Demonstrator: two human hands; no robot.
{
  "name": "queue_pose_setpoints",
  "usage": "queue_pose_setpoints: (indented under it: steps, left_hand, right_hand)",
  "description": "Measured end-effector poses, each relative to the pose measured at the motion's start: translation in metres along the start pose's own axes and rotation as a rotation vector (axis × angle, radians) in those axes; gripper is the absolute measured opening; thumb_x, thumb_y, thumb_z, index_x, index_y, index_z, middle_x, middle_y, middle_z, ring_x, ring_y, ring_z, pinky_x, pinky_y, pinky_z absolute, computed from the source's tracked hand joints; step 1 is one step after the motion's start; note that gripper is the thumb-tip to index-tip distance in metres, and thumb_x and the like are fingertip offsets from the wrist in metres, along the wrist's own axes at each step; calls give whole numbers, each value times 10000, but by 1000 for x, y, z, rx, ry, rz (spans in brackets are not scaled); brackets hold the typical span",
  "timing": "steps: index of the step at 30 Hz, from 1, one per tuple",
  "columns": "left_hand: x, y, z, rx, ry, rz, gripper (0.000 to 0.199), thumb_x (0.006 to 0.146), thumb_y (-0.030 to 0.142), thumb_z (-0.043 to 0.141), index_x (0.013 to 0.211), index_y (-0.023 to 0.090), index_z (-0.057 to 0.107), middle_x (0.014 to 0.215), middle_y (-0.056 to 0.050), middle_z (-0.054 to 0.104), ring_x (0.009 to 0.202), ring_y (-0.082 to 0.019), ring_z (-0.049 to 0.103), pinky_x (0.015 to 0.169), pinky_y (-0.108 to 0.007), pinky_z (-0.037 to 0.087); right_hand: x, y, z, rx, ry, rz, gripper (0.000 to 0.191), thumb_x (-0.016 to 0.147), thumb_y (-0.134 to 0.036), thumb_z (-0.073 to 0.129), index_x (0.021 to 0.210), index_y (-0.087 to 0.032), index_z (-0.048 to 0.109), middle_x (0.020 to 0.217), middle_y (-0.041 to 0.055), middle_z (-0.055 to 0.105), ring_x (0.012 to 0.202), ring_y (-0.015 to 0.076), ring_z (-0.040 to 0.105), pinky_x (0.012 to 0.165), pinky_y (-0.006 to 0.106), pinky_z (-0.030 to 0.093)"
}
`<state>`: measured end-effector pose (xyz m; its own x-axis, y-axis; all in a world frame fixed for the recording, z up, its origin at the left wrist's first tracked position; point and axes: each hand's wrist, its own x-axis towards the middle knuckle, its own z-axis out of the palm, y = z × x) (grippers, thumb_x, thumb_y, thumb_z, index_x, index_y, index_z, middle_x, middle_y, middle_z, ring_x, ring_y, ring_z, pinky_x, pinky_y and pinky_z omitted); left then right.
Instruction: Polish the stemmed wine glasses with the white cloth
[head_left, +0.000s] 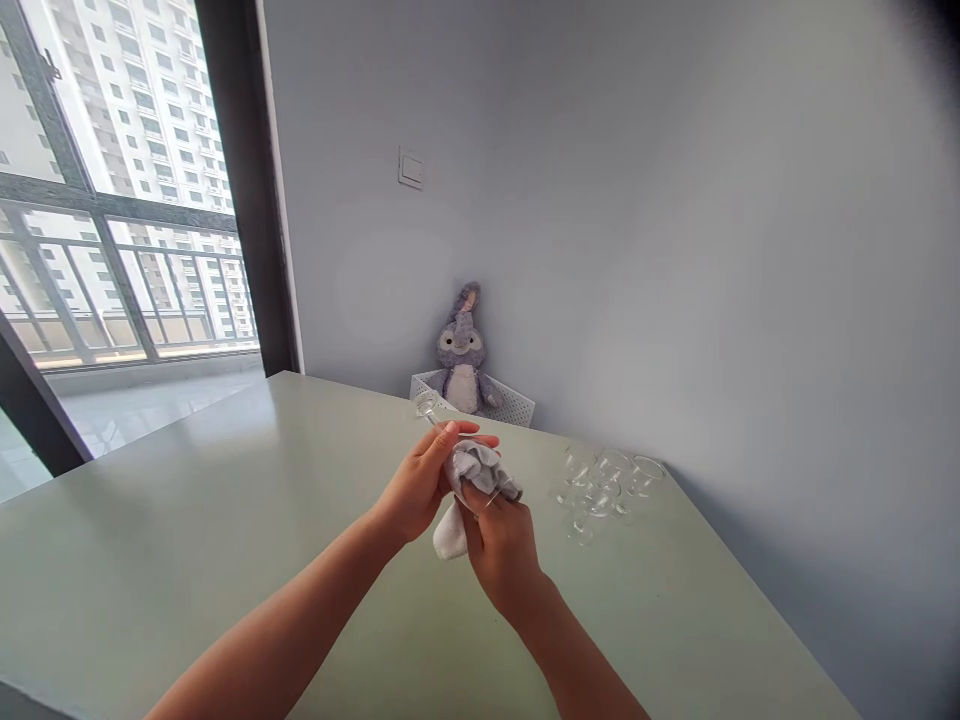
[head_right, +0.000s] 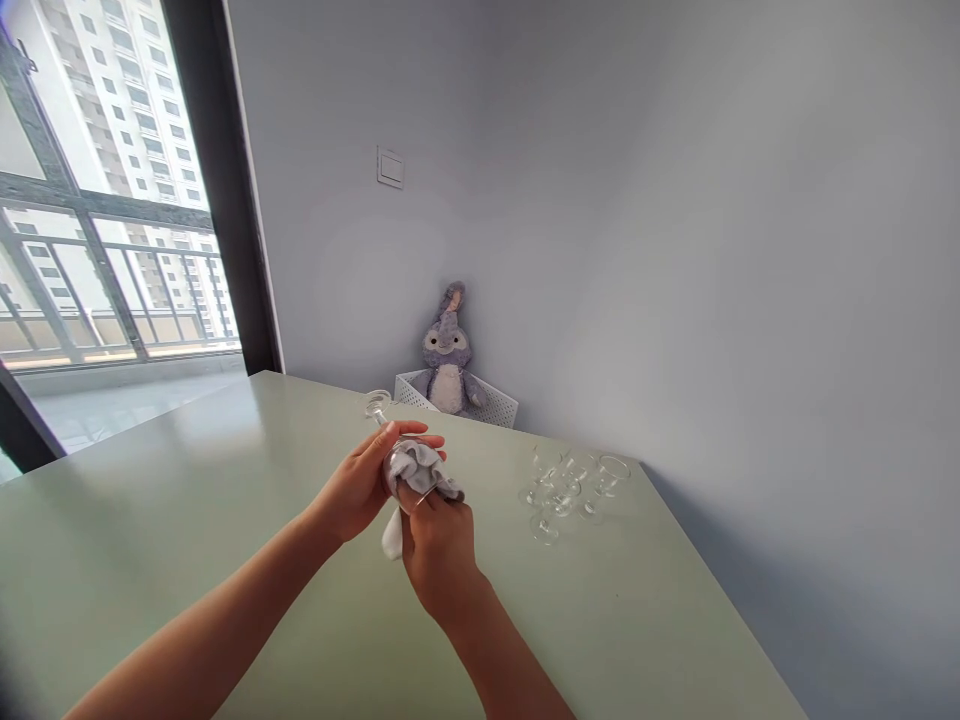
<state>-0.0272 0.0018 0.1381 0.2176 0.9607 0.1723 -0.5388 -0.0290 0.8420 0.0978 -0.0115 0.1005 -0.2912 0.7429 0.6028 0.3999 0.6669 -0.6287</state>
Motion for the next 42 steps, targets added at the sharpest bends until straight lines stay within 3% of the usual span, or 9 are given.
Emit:
queue_pose_setpoints:
  steps: [5,9,13,17,20,22,27,32,42]
  left_hand:
    - [-8,19,-2,109,-237,167,454,761,321,607,1198,249,508,1359,-66,397,1232,-284,360,973,-395,336]
    - [-9,30,-11,180,-413,248,323,695,304,675,1002,213,637,1183,-95,553,1184,-343,405,926,-467,360]
    - [-11,31,-13,172,-365,266,275,627,356,721,839,201,640,1026,-82,599,1057,-342,506,827,-463,422]
    - [-19,32,-10,211,-390,227,553,582,489,714,1054,242,564,922,-80,583,827,-256,576,676,-355,464]
    - [-27,34,-9,301,-429,251,723,559,608,661,1162,240,506,856,-62,551,685,-176,535,589,-283,442]
    - [-32,36,-8,389,-396,290,676,615,624,605,1137,199,540,870,-72,547,699,-169,525,612,-276,440]
    - [-37,40,1,311,-421,328,620,669,479,647,1223,248,489,1250,-104,461,1141,-327,423,874,-404,402]
    - [-30,36,0,347,-510,340,373,772,326,585,1126,214,551,1245,-132,486,1137,-323,440,871,-436,401]
    - [-23,19,7,539,-40,218,369,850,465,407,993,160,554,922,-69,619,824,-191,555,740,-309,424]
  right_hand:
    - [3,-25,-22,835,-5,458,370,782,-386,528,1089,-185,567,660,6,549,544,129,483,506,235,405]
    - [-3,-43,-32,1116,-137,549,404,709,-443,599,1018,-182,576,591,-28,461,467,90,383,435,200,339]
    - [-15,-51,-25,715,-82,317,289,772,-394,554,993,-210,587,642,-7,513,536,118,451,497,226,389]
    - [-26,-47,-14,5,-20,-187,366,805,-209,464,1163,-256,523,889,85,622,749,225,566,626,324,447]
    - [-31,-44,-10,-235,-15,-491,473,769,-142,442,1231,-244,466,991,118,621,816,263,578,625,357,461]
    - [-32,-47,-10,-151,-36,-440,443,784,-164,443,1219,-242,476,979,108,622,833,256,577,658,361,469]
    - [-26,-60,-18,679,71,248,302,789,-438,507,971,-224,616,681,29,566,583,166,513,519,273,433]
    - [-20,-72,-35,1117,-11,565,359,754,-473,551,988,-204,598,586,-17,477,474,100,391,457,220,356]
    - [-15,-32,-3,218,193,-17,243,783,-276,532,991,-196,629,783,69,661,673,191,578,629,304,437]
